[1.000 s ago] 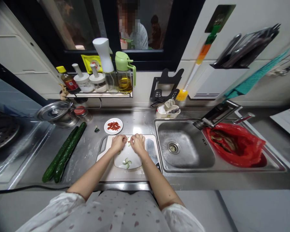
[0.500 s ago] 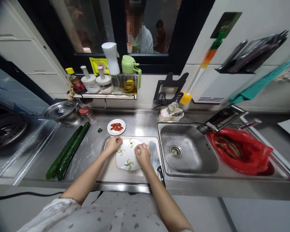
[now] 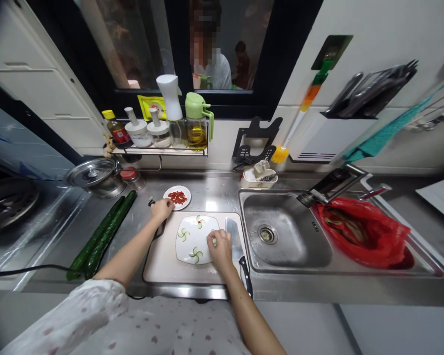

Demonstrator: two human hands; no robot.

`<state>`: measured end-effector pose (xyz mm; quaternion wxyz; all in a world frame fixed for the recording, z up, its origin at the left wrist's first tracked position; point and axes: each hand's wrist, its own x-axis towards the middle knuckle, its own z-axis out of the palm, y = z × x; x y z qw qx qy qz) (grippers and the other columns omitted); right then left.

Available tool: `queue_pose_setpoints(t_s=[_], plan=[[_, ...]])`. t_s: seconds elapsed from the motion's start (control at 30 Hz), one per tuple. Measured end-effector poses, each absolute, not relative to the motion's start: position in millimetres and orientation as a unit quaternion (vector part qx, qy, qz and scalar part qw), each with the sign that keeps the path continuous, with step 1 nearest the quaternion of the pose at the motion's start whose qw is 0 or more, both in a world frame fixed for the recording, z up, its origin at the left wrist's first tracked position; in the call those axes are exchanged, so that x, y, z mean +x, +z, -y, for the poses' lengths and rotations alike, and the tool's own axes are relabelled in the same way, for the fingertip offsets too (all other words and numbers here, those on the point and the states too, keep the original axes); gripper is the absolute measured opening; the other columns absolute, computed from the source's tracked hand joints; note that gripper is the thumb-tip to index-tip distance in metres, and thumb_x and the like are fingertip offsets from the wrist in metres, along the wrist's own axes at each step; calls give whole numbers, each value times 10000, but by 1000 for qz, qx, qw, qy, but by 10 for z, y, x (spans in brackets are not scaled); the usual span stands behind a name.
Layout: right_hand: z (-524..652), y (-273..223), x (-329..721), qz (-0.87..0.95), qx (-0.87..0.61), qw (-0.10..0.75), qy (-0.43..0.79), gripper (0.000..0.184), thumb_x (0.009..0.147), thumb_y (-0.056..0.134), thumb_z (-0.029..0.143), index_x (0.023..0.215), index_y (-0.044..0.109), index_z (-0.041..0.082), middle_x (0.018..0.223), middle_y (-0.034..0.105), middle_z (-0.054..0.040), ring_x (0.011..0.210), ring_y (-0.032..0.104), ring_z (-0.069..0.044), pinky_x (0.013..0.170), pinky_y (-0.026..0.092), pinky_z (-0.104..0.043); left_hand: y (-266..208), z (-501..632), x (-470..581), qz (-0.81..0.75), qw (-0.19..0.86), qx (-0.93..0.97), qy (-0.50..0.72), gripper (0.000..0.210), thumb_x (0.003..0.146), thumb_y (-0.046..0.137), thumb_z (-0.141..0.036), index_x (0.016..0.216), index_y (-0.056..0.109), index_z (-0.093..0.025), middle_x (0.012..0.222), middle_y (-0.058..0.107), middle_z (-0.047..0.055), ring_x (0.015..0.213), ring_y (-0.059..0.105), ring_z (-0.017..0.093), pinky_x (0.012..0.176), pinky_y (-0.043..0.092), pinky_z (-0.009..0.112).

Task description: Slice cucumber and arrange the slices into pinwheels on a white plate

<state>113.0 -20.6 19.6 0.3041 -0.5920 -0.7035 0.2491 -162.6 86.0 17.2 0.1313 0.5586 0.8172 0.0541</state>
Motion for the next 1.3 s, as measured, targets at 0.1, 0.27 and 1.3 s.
queue_pose_setpoints(t_s=[0.1,0.27,1.3], plan=[[241,200,1178,699,-598,305,246,170,854,506,268,741,620,212,826,621,-43,864,497,-210,810,371,-319,143,-944,-1560,-817,125,562,37,280,845,440,-319,936,688,-226,1036,698,112,1014,619,278,885,375,413],[311,191,1277,696,-607,307,230,183,863,498,286,759,631,215,818,621,-43,856,499,-212,809,376,-320,89,-1022,-1516,-825,131,549,24,245,796,496,-308,937,679,-229,1029,700,108,1011,620,287,888,369,432],[277,312,1213,707,-585,311,249,182,857,487,278,762,628,210,837,630,-50,877,506,-218,822,382,-333,363,-552,-1152,-648,410,460,447,212,737,626,-336,812,682,-146,882,726,65,829,643,160,760,488,250]])
